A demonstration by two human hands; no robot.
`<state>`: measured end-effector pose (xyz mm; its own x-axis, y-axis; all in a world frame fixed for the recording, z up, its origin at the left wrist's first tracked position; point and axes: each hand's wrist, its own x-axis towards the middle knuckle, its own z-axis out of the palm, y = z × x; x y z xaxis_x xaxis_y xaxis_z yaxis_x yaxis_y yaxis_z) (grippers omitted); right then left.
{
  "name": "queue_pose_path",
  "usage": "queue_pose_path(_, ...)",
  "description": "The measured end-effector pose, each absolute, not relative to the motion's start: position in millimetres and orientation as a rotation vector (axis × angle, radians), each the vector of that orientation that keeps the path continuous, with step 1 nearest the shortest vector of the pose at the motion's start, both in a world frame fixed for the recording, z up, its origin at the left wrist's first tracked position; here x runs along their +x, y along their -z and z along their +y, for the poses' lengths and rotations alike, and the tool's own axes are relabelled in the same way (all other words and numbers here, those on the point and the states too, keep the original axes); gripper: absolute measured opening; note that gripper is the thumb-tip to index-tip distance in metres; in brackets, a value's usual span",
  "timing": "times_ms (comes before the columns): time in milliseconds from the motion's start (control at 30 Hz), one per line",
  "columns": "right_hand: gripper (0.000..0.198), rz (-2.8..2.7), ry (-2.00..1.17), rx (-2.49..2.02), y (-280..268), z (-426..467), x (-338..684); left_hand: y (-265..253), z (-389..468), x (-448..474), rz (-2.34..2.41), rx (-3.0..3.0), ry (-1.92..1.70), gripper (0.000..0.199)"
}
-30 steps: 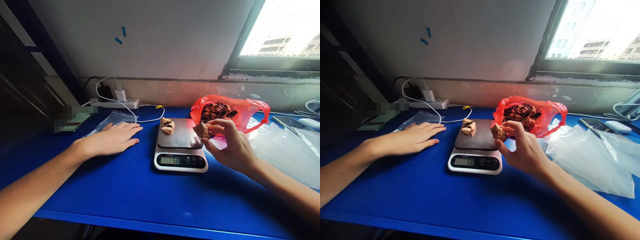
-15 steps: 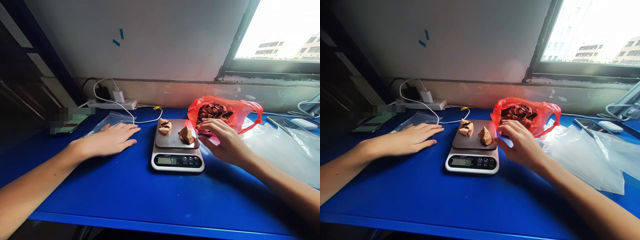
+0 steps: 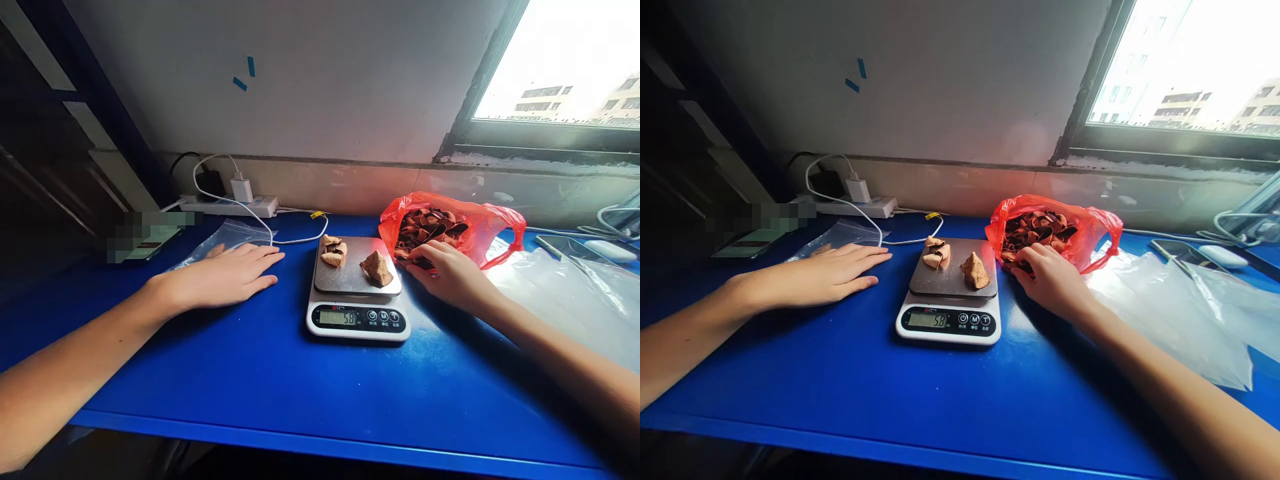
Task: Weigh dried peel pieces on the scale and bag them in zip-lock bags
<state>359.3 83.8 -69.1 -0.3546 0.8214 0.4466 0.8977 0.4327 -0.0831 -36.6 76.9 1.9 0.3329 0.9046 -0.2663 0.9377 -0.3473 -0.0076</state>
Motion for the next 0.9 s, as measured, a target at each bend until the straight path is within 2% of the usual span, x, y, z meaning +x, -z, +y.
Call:
queue_pose_path(267,0.023,-2.311,0.349,-1.553,66.5,77.7,358.5,-1.5,78.2,-34.4,1.714,2.447,0.392,0.072)
queue_pose_path(433,0.024,-2.258,0.292,-1.403,64.5,77.2,353.8,-1.9,78.0,-35.3,1.711,2.457,0.374,0.072)
queue_pose_path(600,0.015,-2.199,0.285,-1.350,63.8,78.1,354.1,-0.1,78.6,-37.6,1.698,2.475,0.322,0.070)
queue_pose_path(767,0.024,-2.288,0.314,-1.433,67.1,78.1,362.1,-0.1,78.8,-37.2,1.702,2.473,0.344,0.071)
queue_pose_path(900,0.026,-2.399,0.193,-1.369,59.9,69.8,367.5,-3.8,75.4,-34.5,1.694,2.462,0.366,0.073)
